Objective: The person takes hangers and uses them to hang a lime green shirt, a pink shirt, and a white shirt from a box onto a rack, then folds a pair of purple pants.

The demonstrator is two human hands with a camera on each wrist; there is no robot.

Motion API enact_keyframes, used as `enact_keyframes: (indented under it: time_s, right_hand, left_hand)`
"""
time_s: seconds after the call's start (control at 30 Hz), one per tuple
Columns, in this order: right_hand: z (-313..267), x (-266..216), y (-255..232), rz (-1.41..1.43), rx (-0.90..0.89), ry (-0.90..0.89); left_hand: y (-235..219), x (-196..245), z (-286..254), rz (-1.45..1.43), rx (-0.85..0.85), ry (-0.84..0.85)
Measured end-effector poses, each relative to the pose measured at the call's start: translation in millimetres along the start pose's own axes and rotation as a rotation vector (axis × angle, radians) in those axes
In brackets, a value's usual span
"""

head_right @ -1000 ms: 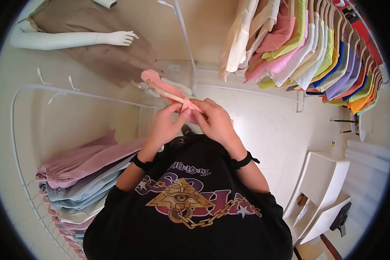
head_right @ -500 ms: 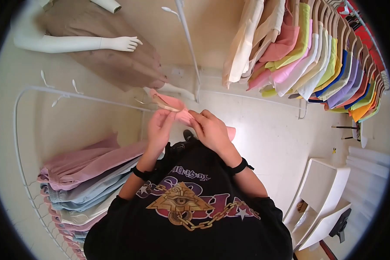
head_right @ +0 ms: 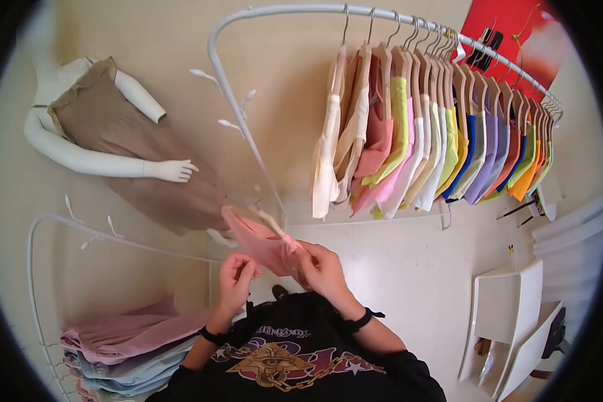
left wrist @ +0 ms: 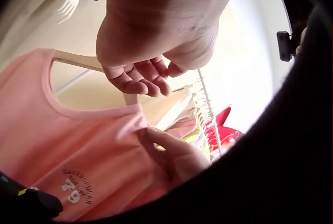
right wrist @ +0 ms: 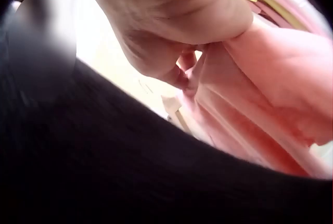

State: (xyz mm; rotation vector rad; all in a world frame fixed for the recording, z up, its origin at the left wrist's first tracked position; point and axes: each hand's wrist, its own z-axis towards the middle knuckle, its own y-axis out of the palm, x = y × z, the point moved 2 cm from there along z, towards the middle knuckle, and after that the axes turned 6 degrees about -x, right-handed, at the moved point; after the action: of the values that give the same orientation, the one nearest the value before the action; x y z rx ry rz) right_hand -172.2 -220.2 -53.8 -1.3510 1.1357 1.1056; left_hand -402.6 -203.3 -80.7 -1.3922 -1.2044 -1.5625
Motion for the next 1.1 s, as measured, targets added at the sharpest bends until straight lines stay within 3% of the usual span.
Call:
enact_keyframes:
  time_s: [0.07, 0.1, 0.17, 0.23, 0.3, 0.33, 0.37, 0.43, 0.57, 0.8, 0.9, 0.93, 0.97, 1.03, 1.1]
  right_hand:
    - [-5.0, -41.1, -19.7, 0.221, 0.06, 0.203]
    - [-5.0, -52.0, -25.1, 0.218, 0.065, 0.191]
    - [-6.6, -74.0, -34.9, 0.305, 0.118, -0.006]
    - [-3.4, -102.4, -40.5, 0.321, 0.062, 0.007]
    - [5.5, -126.9, -39.9, 0.422, 0.086, -0.207]
    - [7.1, -136.6, -43.5, 0.458, 0.052, -0.199]
    - [17.2, -143.0, -46.6, 0.456, 0.059, -0.206]
    - [43.7, -162.8, -54.3, 0.279, 0.057, -0.434]
    - [96.8, -192.8, -59.8, 0.214, 0.113, -0.522]
    - [201.5, -140.6, -58.3, 0.29, 0.192, -0.574]
    - [183.2, -128.1, -55.6, -0.043, 0.308, -0.574]
    - [177.9, -142.2, -50.3, -0.203, 0.461, -0.708]
    - [156.2, -143.2, -59.8, -0.052, 0.252, -0.436]
    - [154.3, -114.6, -71.1, -0.369, 0.35, -0.483]
    - [135.3, -103.4, -78.5, -0.404, 0.406, -0.59]
  left_hand:
    - [-5.9, -0.6, -0.6, 0.078, 0.038, -0.002]
    - [-9.6, -2.8, -2.4, 0.079, 0.033, 0.01]
    - [-17.1, -9.5, -7.9, 0.125, 0.067, 0.002]
    - [-19.8, -14.7, -14.7, 0.115, 0.089, -0.005]
    - [-23.4, -17.5, -21.4, 0.11, 0.108, -0.017]
    - [-23.9, -18.1, -24.6, 0.129, 0.145, -0.022]
    - [-24.6, -18.9, -28.0, 0.148, 0.18, -0.027]
    - [-27.0, -19.8, -34.5, 0.134, 0.218, -0.02]
    - [-41.1, -27.9, -46.5, 0.098, 0.3, 0.006]
    - [-51.3, -35.8, -67.6, 0.132, 0.375, -0.01]
    - [-56.4, -47.4, -74.6, 0.124, 0.415, -0.013]
    - [-56.6, -46.1, -76.3, 0.133, 0.453, -0.047]
    - [-57.2, -45.2, -77.6, 0.143, 0.489, -0.08]
    - [-62.2, -47.9, -76.7, 0.16, 0.441, -0.09]
    - [-61.1, -53.9, -69.5, 0.175, 0.382, -0.095]
